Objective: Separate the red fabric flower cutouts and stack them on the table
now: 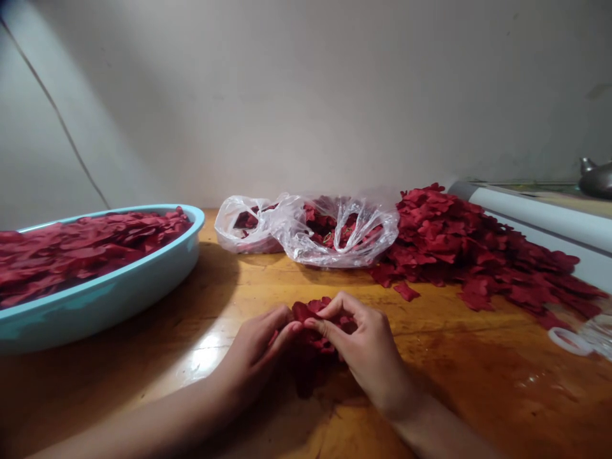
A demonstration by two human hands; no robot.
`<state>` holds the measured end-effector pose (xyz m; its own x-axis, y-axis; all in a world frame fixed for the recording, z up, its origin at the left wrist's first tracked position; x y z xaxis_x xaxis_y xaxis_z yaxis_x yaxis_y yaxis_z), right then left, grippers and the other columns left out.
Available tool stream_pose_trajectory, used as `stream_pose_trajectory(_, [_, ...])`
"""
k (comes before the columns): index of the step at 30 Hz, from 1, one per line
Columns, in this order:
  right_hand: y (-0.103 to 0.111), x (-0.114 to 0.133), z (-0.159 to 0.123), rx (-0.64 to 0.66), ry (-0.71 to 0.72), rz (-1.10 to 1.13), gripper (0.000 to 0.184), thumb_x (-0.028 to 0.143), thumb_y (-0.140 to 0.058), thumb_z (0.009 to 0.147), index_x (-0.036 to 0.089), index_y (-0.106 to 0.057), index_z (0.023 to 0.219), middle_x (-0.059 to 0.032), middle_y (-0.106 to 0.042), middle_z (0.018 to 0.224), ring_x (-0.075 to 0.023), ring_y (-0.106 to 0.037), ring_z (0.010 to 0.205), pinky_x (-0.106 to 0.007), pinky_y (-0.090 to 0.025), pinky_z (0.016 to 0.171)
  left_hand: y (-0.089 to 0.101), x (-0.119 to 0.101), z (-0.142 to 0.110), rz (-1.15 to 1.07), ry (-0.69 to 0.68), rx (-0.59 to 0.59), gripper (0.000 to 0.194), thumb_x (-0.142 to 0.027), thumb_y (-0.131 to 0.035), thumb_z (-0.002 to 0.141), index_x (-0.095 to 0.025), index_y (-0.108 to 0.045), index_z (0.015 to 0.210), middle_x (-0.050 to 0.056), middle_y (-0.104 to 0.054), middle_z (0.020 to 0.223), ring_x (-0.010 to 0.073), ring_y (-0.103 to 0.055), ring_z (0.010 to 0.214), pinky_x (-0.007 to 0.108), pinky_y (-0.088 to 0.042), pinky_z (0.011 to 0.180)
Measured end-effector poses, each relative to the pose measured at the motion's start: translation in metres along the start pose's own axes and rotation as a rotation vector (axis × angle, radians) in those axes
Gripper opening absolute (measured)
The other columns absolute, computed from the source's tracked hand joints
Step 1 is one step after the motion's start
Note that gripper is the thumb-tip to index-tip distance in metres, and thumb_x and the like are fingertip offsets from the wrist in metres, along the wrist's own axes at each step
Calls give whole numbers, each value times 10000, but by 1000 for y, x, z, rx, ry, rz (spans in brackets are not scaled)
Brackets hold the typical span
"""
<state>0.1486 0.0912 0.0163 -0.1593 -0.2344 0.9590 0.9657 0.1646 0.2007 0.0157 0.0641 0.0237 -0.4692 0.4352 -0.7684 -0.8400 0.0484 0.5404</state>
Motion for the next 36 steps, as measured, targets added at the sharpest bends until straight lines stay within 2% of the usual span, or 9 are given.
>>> stream_pose_trajectory(3, [2, -2, 1, 9, -6, -14, 248, 397, -673, 733, 198, -552, 648, 57, -510, 503, -75, -438, 398, -188, -348, 377, 2, 2, -2, 5, 57, -21, 245, -364, -484, 868, -169, -536, 729, 24, -611, 734, 145, -551, 675, 227, -420, 625])
stream_pose_trajectory(8, [0, 0, 2, 44, 95, -139, 191, 382, -598, 805, 211, -654, 741, 29, -562, 572, -100, -500, 475, -203, -388, 437, -2, 8, -1, -254, 139, 10, 272, -344, -520, 854, -173, -562, 1060, 59, -667, 978, 172, -614, 856, 251, -468, 736])
stream_pose_trajectory(13, [10, 0, 9, -27, 134, -224, 214, 388, -564, 823, 210, -676, 860, -29, -634, 807, -128, -548, 565, -239, -408, 475, 5, 28, 5, -322, 254, -99, 223, -328, -517, 849, -156, -649, 901, 33, -674, 857, 159, -596, 773, 229, -451, 680])
stream_pose_trajectory(16, [20, -12, 20, -45, 32, -217, 303, 396, -639, 752, 215, -637, 994, -37, -627, 877, -159, -587, 675, -245, -449, 527, 6, 38, 5, -367, 314, -125, 256, -381, -541, 827, -139, -622, 799, 4, -619, 724, 125, -536, 648, 208, -417, 591])
stream_pose_trajectory(18, [28, -12, 26, -100, 68, -236, 350, 375, -714, 670, 207, -616, 962, -24, -596, 839, -170, -576, 729, -249, -465, 583, 5, 40, 5, -355, 334, -118, 304, -423, -533, 825, -140, -576, 722, -19, -557, 646, 106, -483, 586, 200, -381, 543])
stream_pose_trajectory(22, [27, -8, 28, -69, 96, -251, 247, 405, -701, 685, 203, -562, 719, 10, -566, 705, -141, -544, 632, -228, -441, 541, 4, 34, 2, -260, 322, -84, 357, -460, -496, 837, -150, -530, 662, -35, -497, 601, 103, -455, 575, 196, -348, 524])
stream_pose_trajectory(28, [-8, -1, 10, 171, 2, -91, 280, 444, -676, 716, 189, -604, 806, 3, -638, 695, -147, -600, 603, -235, -475, 544, 4, 18, 1, -137, 219, -41, 365, -406, -477, 855, -142, -565, 618, -24, -533, 580, 104, -457, 548, 188, -344, 505])
stream_pose_trajectory(32, [-8, -3, 7, 136, -10, -81, 250, 409, -645, 754, 182, -578, 674, 10, -616, 617, -134, -588, 548, -227, -469, 515, 4, 9, 2, -127, 136, -35, 333, -351, -438, 888, -156, -567, 651, -14, -577, 631, 110, -501, 581, 188, -379, 548])
stream_pose_trajectory(36, [2, 1, 9, 56, 98, -189, 179, 350, -629, 774, 184, -638, 706, -13, -636, 690, -160, -609, 658, -240, -478, 597, 4, 11, 0, -84, 165, -42, 269, -368, -496, 859, -154, -569, 714, 4, -604, 683, 126, -542, 625, 207, -406, 587])
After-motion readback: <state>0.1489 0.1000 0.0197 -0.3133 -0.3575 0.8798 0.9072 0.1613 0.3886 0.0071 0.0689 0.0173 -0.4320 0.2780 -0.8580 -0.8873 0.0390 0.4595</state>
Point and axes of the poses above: each hand's wrist, its own z-axis towards the middle knuckle, its own y-axis out of the back of the hand, x = y × z, the point moved 7 cm from there along z, towards the middle knuckle
